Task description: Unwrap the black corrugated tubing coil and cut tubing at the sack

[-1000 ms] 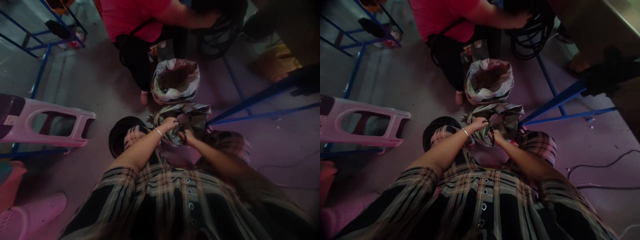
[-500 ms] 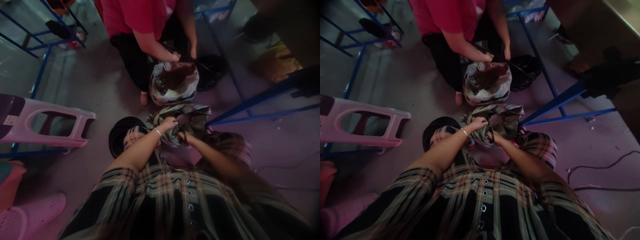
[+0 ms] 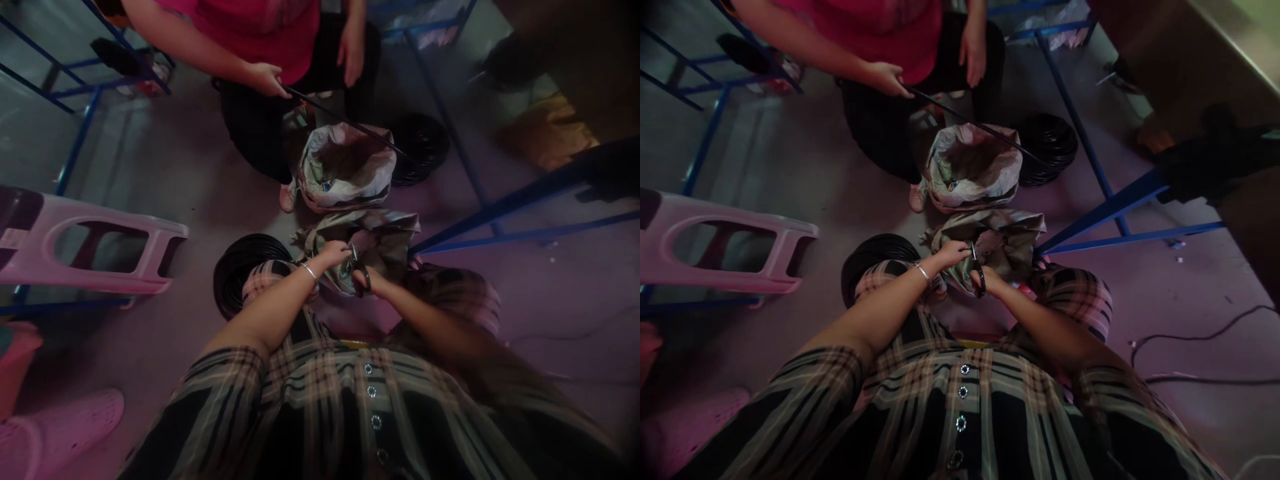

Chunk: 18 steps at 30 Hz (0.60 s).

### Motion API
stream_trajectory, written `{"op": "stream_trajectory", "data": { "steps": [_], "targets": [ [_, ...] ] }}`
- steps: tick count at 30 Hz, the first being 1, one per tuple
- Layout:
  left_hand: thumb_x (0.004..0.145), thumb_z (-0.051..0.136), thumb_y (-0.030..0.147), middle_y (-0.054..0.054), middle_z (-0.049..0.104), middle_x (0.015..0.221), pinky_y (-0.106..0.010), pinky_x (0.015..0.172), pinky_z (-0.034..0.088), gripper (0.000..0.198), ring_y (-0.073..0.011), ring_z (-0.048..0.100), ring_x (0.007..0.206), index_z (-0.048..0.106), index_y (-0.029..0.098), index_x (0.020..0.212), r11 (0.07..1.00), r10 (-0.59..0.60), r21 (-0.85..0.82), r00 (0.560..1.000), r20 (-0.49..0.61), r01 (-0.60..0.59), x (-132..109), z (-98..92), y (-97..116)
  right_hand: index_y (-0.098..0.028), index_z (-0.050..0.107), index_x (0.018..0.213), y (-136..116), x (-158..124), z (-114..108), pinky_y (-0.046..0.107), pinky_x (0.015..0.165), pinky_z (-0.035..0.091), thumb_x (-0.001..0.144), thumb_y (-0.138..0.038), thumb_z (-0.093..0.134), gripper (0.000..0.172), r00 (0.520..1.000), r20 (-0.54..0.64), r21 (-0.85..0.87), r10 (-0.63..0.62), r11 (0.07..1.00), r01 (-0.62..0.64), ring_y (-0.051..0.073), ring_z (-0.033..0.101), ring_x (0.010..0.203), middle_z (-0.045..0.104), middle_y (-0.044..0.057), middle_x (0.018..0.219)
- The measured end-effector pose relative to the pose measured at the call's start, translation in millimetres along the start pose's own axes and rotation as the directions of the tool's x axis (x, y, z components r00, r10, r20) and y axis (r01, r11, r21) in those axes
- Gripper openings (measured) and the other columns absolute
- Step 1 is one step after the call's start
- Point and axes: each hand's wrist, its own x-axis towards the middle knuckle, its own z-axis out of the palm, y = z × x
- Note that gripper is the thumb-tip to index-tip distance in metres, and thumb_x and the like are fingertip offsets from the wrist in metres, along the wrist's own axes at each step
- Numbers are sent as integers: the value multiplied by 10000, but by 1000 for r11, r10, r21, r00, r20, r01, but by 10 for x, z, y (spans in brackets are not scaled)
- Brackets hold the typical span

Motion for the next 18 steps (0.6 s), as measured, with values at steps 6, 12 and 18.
{"op": "stream_trajectory", "data": {
  "steps": [6, 12, 18],
  "targets": [
    [953, 551, 268, -52, 759, 880, -247, 699, 411, 308, -158, 612, 799, 827, 136, 992, 1000, -23, 11, 1000, 16, 23, -1, 59, -37, -200, 516, 563, 73, 27, 50, 215, 413, 346, 763, -231, 588, 215, 997, -71, -105, -7, 994, -1, 140, 540, 429, 542, 9, 448],
    [950, 572, 283, -45, 780, 940, -233, 728, 441, 304, -162, 647, 845, 818, 155, 1073, 999, -22, -36, 1000, 11, 23, 58, 36, -66, -201, 519, 627, 49, 35, 44, 213, 410, 352, 795, -274, 622, 211, 993, -106, 20, 43, 999, -41, 130, 524, 420, 530, -6, 469],
    [952, 574, 273, -87, 790, 1084, -238, 806, 469, 329, -182, 674, 953, 799, 138, 1151, 998, -5, -56, 1000, -29, 3, 120, 2, -51, -184, 590, 820, 89, 83, -37, 203, 443, 376, 849, -322, 574, 142, 994, 14, 52, 106, 993, -106, 146, 605, 562, 669, 33, 659]
  ]
}}
